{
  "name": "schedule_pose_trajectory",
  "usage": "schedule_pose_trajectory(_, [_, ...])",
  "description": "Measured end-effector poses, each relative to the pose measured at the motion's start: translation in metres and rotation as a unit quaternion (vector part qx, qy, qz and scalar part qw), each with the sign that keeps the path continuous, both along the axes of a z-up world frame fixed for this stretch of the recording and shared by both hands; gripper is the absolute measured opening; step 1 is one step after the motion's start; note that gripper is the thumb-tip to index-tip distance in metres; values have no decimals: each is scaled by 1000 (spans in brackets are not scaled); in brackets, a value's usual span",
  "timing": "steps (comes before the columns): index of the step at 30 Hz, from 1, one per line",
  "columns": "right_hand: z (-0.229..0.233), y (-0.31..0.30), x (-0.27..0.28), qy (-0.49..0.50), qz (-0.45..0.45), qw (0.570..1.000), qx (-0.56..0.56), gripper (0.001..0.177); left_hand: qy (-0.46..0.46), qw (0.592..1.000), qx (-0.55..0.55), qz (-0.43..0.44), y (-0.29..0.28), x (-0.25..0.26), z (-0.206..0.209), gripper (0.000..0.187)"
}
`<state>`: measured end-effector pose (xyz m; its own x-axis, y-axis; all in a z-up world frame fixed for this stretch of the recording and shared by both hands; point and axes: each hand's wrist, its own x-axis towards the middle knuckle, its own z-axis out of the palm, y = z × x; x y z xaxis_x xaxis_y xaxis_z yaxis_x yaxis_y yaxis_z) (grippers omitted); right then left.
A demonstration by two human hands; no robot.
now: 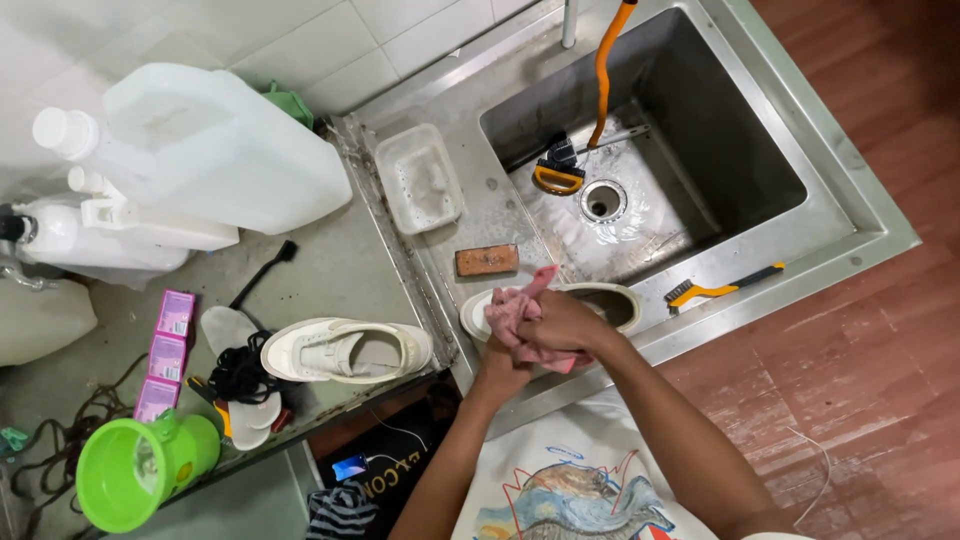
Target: The person scrubs a white sneaker with a yellow brush, wipes it with a pink cloth, rinses it under running water, and then scrubs it again with a white brush. The task is performed at a stainless steel sink.
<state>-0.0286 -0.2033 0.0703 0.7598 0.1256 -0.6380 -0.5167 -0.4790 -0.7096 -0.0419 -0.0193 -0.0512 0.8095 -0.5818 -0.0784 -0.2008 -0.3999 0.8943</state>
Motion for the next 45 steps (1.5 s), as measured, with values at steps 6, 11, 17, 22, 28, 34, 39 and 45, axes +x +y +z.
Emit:
schedule_pose_trajectory(6, [-108, 10, 2, -257, -92, 940, -206, 31, 9, 998, 55, -24, 13, -12, -44, 91])
schedule_pose_trajectory(11, [-83, 34, -30, -270, -15, 947, -176, 47, 4, 998, 56, 18, -6, 6, -10, 65])
schedule_pose_trajectory(17, [-69, 25, -27, -277, -33, 949, -149, 47, -184, 983, -4, -18, 12, -18, -83, 87])
schedule_pose_trajectory(22, [-41, -7, -76, -258, 60, 963, -59, 36, -149, 988, 39, -34, 18, -9, 0, 83])
schedule_pose_trajectory(28, [-99, -58, -105, -181, 95, 936, -285, 76, 40, 995, -69, 62, 22, -16, 35, 113])
schedule_pose_trajectory(34, [-102, -57, -98, -230, 57, 944, -228, 61, 75, 922, -191, 327, 33, -36, -14, 112])
schedule_pose_trajectory(39, [3, -57, -88, -196, -219, 939, 177, 53, 287, 832, -278, 386, 6, -40, 55, 104])
schedule_pose_trajectory(45, [-3, -52, -97, -280, -200, 928, 143, 57, 422, 756, -313, 390, -30, -11, 67, 122])
